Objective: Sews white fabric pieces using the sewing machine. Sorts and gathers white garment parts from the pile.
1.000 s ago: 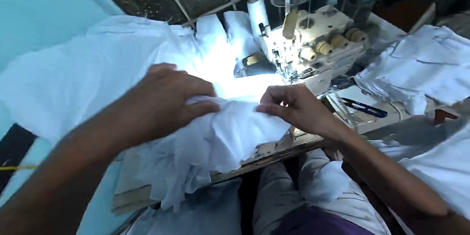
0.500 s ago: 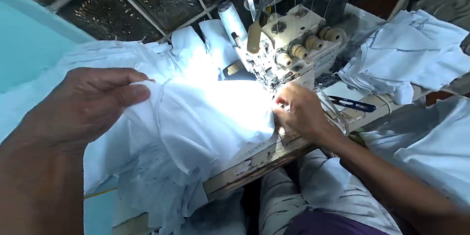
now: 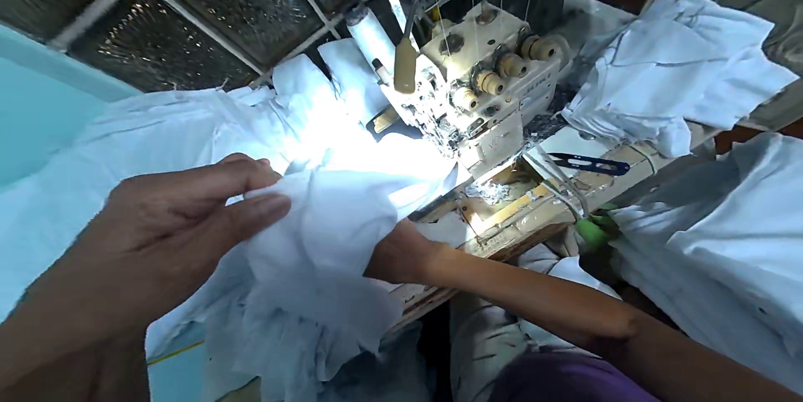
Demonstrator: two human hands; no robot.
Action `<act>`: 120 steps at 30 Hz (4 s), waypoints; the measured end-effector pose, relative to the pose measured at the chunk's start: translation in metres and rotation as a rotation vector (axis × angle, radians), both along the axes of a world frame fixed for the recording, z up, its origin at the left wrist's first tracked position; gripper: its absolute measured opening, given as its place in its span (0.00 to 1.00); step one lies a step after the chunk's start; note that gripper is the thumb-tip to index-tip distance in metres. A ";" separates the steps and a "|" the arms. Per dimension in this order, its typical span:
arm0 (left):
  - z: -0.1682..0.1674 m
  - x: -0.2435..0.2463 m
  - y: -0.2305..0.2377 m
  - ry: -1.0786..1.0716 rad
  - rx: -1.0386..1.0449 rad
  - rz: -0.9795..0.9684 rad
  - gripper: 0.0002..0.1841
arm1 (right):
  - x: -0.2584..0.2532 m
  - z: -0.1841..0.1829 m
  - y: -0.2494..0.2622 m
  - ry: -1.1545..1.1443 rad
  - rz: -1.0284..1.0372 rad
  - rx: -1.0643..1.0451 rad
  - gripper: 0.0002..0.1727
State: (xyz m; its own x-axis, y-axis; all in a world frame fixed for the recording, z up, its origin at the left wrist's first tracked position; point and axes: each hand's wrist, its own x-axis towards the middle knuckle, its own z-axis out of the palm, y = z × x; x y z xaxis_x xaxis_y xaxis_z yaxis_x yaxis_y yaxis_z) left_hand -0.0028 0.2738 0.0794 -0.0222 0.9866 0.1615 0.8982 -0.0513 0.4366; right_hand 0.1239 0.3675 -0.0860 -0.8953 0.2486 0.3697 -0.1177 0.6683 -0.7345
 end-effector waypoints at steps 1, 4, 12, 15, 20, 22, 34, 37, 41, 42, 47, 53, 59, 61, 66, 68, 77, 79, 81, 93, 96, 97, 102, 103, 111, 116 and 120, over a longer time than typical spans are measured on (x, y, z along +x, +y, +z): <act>-0.001 0.006 0.001 -0.002 -0.038 0.103 0.08 | -0.001 -0.012 0.002 -0.094 0.064 -0.042 0.16; -0.028 -0.021 -0.007 0.069 -0.041 0.169 0.10 | 0.013 -0.072 0.003 -0.281 0.234 -0.029 0.21; -0.053 -0.045 -0.018 -0.044 -0.015 0.125 0.10 | 0.076 -0.038 0.061 0.303 -0.241 0.111 0.09; -0.050 -0.047 -0.026 -0.058 0.040 -0.030 0.11 | 0.072 -0.019 0.094 0.326 -0.314 0.250 0.09; -0.037 -0.034 -0.036 -0.083 0.011 -0.177 0.11 | 0.053 -0.026 0.106 0.373 -0.318 0.295 0.07; -0.037 -0.035 -0.038 -0.067 0.022 -0.160 0.11 | 0.051 -0.025 0.104 0.376 -0.339 0.272 0.07; -0.052 -0.054 -0.042 -0.184 0.095 -0.113 0.09 | 0.049 -0.026 0.119 0.407 -0.188 0.283 0.08; -0.045 -0.045 -0.043 -0.148 0.076 -0.152 0.11 | 0.039 -0.027 0.121 0.404 -0.163 0.312 0.12; -0.043 -0.047 -0.043 -0.159 0.066 -0.232 0.10 | 0.045 -0.018 0.123 0.227 -0.056 0.273 0.15; -0.043 -0.048 -0.044 -0.165 0.062 -0.239 0.10 | 0.048 -0.017 0.126 0.199 -0.040 0.279 0.14; -0.045 -0.055 -0.047 -0.155 0.079 -0.171 0.10 | 0.062 -0.022 0.140 0.152 -0.068 0.304 0.06; -0.054 -0.066 -0.047 -0.199 0.110 -0.111 0.09 | 0.059 -0.022 0.130 0.233 -0.114 0.138 0.07; -0.058 -0.064 -0.048 -0.265 0.110 -0.070 0.08 | 0.039 -0.010 0.105 0.408 -0.005 0.073 0.06; -0.060 -0.067 -0.047 -0.264 0.110 -0.067 0.08 | 0.038 -0.010 0.105 0.425 0.023 0.069 0.06; -0.062 -0.052 -0.030 -0.086 0.099 0.066 0.09 | 0.068 -0.008 0.112 0.282 0.060 0.103 0.05; -0.062 -0.038 -0.016 0.009 0.106 0.076 0.10 | 0.087 -0.010 0.116 0.206 0.096 0.144 0.05; -0.072 -0.009 0.020 0.190 0.180 -0.180 0.13 | 0.142 -0.027 0.103 0.082 0.129 0.345 0.12; -0.075 -0.006 0.023 0.217 0.205 -0.187 0.14 | 0.146 -0.028 0.094 0.093 0.071 0.299 0.11; -0.078 -0.008 0.025 0.230 0.230 -0.190 0.14 | 0.146 -0.028 0.090 0.102 0.016 0.222 0.10; -0.077 -0.017 0.036 0.218 0.223 0.066 0.12 | 0.094 -0.047 0.121 0.221 -0.219 0.205 0.07; -0.076 -0.017 0.038 0.206 0.232 0.085 0.11 | 0.080 -0.052 0.131 0.284 -0.244 0.291 0.06; -0.077 -0.017 0.038 0.202 0.237 0.085 0.10 | 0.076 -0.053 0.134 0.300 -0.251 0.322 0.05; -0.077 -0.011 0.034 0.192 0.276 0.018 0.12 | 0.068 -0.053 0.141 0.315 -0.254 0.438 0.08; -0.077 -0.010 0.031 0.204 0.289 -0.009 0.13 | 0.067 -0.052 0.141 0.301 -0.244 0.445 0.09; -0.081 0.023 -0.008 0.316 0.266 -0.122 0.18 | 0.069 0.006 0.133 0.131 0.272 0.157 0.20; -0.084 0.039 -0.016 0.440 0.205 -0.164 0.18 | 0.071 0.027 0.114 0.058 0.340 0.177 0.13; -0.087 0.044 -0.015 0.488 0.160 -0.159 0.17 | 0.071 0.019 0.107 0.116 0.246 0.275 0.08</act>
State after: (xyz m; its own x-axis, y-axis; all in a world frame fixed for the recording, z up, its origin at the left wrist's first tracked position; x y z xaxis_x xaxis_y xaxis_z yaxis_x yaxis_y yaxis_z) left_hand 0.0408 0.2587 -0.0075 0.2403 0.9340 0.2644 0.9706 -0.2345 -0.0539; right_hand 0.1954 0.4747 -0.0667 -0.8642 -0.0915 0.4948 -0.3711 0.7800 -0.5038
